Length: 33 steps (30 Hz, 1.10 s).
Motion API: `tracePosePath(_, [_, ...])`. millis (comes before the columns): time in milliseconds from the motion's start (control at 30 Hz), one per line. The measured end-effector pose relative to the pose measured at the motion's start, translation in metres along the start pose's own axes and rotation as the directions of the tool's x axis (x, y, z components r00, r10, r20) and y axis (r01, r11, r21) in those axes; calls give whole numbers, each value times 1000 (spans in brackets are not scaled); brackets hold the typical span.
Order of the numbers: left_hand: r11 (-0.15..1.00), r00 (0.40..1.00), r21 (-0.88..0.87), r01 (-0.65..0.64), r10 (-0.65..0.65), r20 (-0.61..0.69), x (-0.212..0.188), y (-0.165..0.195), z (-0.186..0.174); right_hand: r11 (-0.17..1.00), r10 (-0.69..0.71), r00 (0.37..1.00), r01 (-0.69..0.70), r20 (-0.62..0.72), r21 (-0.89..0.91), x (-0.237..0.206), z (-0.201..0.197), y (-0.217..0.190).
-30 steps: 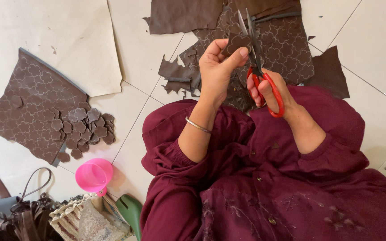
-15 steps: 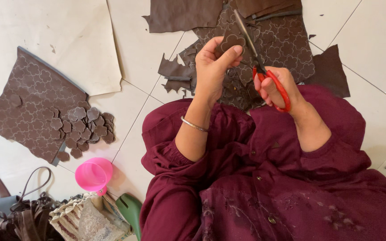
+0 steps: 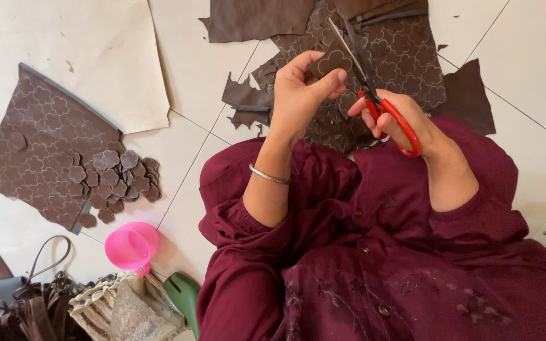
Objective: The person sits on the floor and cuts flower-shaped pieces from brown patterned leather scraps using red-handled scissors, trimming around pre-drawn outlines. Cut flower shapes accumulate in a pile beside them as they work through the scrap pieces one at a time.
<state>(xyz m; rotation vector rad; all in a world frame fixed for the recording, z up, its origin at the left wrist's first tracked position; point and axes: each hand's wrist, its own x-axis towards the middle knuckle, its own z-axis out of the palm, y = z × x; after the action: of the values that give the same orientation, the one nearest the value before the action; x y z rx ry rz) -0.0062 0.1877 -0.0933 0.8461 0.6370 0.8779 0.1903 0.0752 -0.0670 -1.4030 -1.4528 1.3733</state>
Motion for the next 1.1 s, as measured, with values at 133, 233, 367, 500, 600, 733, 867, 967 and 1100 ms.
tracePosePath(133, [1000, 1000, 10, -9, 9, 20, 0, 3, -1, 1000, 3, 1000, -3, 2, -15, 0, -1, 1])
tracePosePath(233, [999, 1000, 34, -11, 10, 25, -1, 6, 0, 1000, 3, 1000, -3, 6, -19, 0, 0, 0])
tracePosePath(367, [998, 1000, 54, -18, 18, 1, -2, 8, 1, 1000, 17, 1000, -17, 9, 7, 1, 3, 0])
tracePosePath(500, [998, 1000, 55, -28, 28, -4, -2, 9, 3, 1000, 21, 1000, -21, 1, -8, 1, 2, 1])
tracePosePath(600, [997, 1000, 71, -26, 27, -13, -3, 9, 3, 1000, 9, 1000, -9, 6, -17, 0, 2, 4])
tracePosePath(733, [997, 1000, 74, -14, 15, -19, -3, 10, 3, 995, 97, 994, -98, -43, -32, -2, 2, 7])
tracePosePath(867, [997, 1000, 73, -13, 14, -14, -3, 10, 1, 998, 43, 999, -42, 13, -35, -2, 0, 5])
tracePosePath(967, [995, 1000, 95, -15, 17, -23, -3, 10, 1, 1000, -16, 998, 16, 67, 13, 0, 0, 0])
tracePosePath(1100, [992, 1000, 128, 14, -12, -22, -3, 11, 1, 999, -15, 998, 13, 68, 30, 1, 3, -4])
